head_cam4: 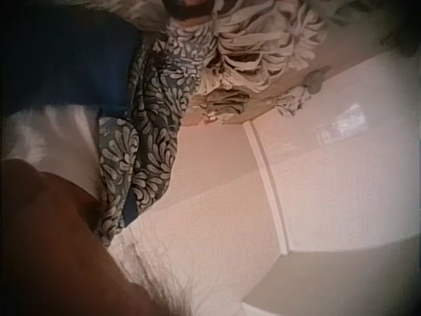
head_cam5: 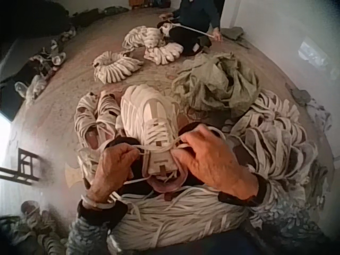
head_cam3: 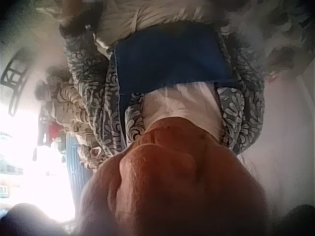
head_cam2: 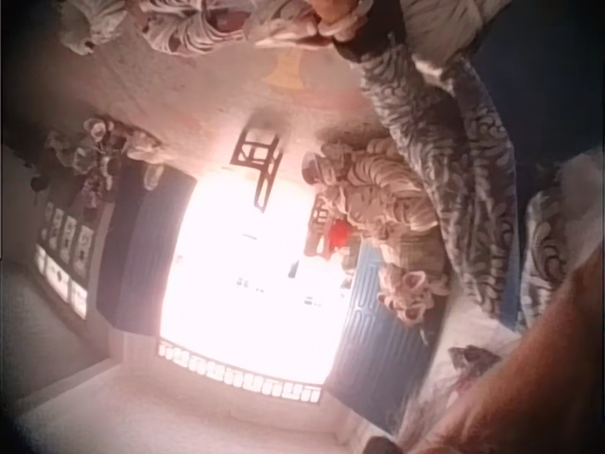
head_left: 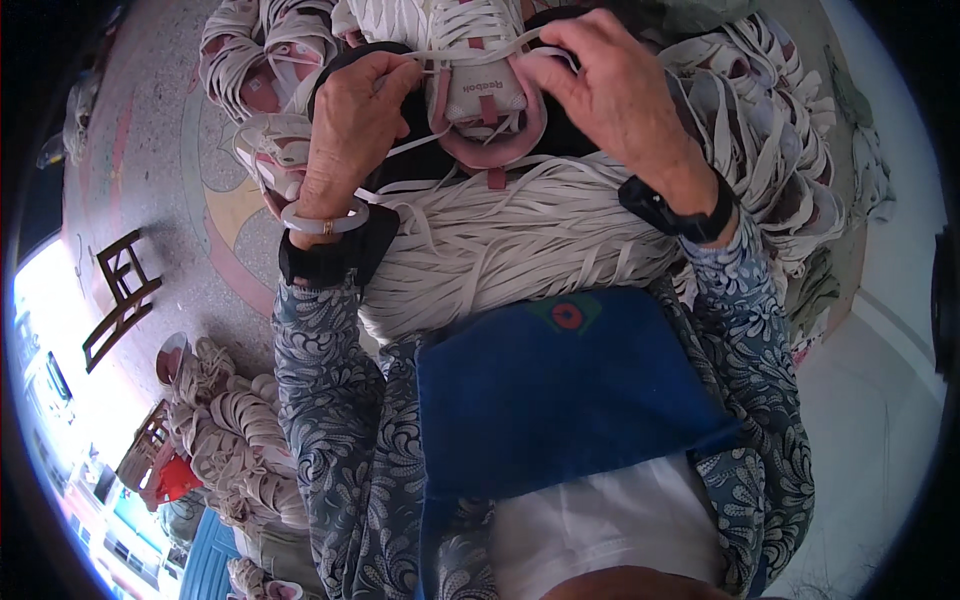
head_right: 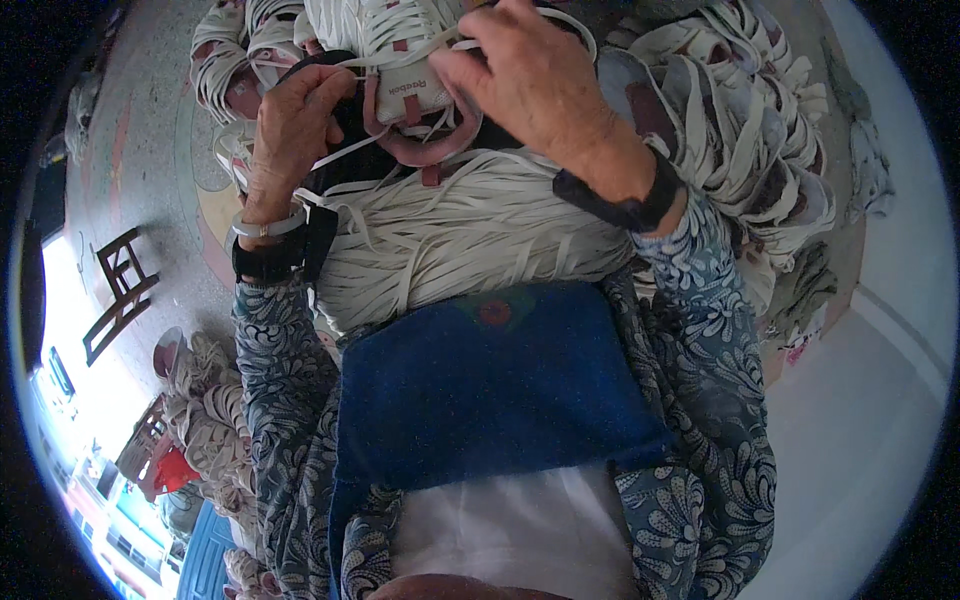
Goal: The person sits on the floor and laces a white and pink sneaker by hand. They repeatedly thread the white laces through the eyelets, pull them tight, and adjust the fit. The task is performed on a single shoe while surrounded by many other similar shoes.
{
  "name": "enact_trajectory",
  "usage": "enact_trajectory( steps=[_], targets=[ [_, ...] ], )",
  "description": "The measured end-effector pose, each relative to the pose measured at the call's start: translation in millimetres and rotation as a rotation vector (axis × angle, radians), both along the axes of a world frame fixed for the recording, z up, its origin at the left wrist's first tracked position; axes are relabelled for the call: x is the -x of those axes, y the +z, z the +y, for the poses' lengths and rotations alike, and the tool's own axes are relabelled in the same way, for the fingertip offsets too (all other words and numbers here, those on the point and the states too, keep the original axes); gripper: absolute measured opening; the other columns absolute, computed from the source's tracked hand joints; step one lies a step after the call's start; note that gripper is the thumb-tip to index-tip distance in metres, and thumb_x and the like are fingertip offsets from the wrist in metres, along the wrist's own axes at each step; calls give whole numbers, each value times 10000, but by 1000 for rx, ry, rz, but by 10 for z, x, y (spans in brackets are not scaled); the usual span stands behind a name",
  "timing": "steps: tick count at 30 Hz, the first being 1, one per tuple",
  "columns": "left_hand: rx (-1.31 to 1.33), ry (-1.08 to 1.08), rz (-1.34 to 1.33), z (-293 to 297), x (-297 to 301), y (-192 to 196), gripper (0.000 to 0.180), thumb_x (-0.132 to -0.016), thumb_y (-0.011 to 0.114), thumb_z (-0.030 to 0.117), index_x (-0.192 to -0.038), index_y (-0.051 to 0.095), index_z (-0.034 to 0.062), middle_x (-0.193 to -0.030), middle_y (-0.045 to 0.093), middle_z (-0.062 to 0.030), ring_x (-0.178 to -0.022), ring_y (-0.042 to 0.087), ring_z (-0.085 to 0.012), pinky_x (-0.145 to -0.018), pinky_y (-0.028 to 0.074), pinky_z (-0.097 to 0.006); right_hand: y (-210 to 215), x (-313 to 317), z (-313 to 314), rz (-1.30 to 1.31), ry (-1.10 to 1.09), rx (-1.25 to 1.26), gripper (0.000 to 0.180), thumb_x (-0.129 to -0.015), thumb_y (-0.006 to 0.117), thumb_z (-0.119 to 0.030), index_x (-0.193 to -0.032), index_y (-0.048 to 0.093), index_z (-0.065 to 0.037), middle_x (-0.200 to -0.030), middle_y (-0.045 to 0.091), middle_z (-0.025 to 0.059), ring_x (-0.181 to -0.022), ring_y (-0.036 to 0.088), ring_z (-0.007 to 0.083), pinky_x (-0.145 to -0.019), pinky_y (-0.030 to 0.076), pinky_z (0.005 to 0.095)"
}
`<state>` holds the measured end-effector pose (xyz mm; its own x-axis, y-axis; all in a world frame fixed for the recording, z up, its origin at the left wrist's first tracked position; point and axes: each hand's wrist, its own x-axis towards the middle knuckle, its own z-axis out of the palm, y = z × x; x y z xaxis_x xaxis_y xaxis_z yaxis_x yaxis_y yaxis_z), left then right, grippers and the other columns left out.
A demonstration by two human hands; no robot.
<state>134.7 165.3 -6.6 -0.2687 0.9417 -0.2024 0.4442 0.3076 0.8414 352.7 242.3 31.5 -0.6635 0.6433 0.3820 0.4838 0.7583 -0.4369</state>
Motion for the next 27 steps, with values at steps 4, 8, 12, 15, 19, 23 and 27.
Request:
enact_trajectory(
  steps=[4,8,12,15,19,23,27],
  targets=[
    [44,-4,-92,35,10,-25,263,-929,590,283,-1024,683,56,-652,622,0,-517,530,-30,-444,403,-183,-159,13,-171,-210,-89,27,242,-891,607,-185,-1069,585,-22,-923,576,140,-782,607,336,-712,496,410],
    [15,-13,-29,17,-82,56,273,-927,593,283,-1021,677,41,-673,635,-9,-545,563,-44,-471,445,-191,-521,-47,87,-105,46,-25,236,-902,592,-159,-1072,571,3,-934,581,147,-830,612,331,-720,503,405],
    [-83,-57,-46,41,-71,-45,260,-919,606,269,-1003,683,36,-696,651,-13,-564,584,-51,-489,459,-190,-465,-86,117,96,85,106,229,-852,607,-95,-1052,559,5,-916,587,149,-800,623,322,-705,523,382],
    [-100,11,-94,39,-91,-80,238,-907,622,245,-985,688,30,-705,658,-14,-573,596,-56,-497,469,-200,-458,-34,25,83,54,52,244,-805,617,-53,-1042,562,-29,-883,591,120,-772,630,312,-681,536,368],
    [-243,3,119,-19,-100,-181,229,-885,646,223,-962,687,11,-724,668,-38,-596,626,-107,-537,496,-246,-483,-15,-41,-211,71,-226,254,-777,637,-17,-1026,597,-52,-887,568,64,-766,614,246,-664,529,318],
    [-512,-145,538,-62,-151,-164,249,-883,644,221,-1008,661,6,-839,665,-105,-709,658,-246,-653,524,-321,-282,92,1,-267,64,-522,179,-763,657,-8,-935,620,-43,-867,538,76,-750,595,227,-646,515,321],
    [-431,-208,653,-160,-319,-96,232,-870,620,180,-1033,611,15,-923,606,-160,-815,622,-341,-690,511,-385,-286,145,64,-277,153,-702,116,-757,635,-79,-730,558,4,-730,489,123,-717,510,224,-662,452,341]
  ],
)
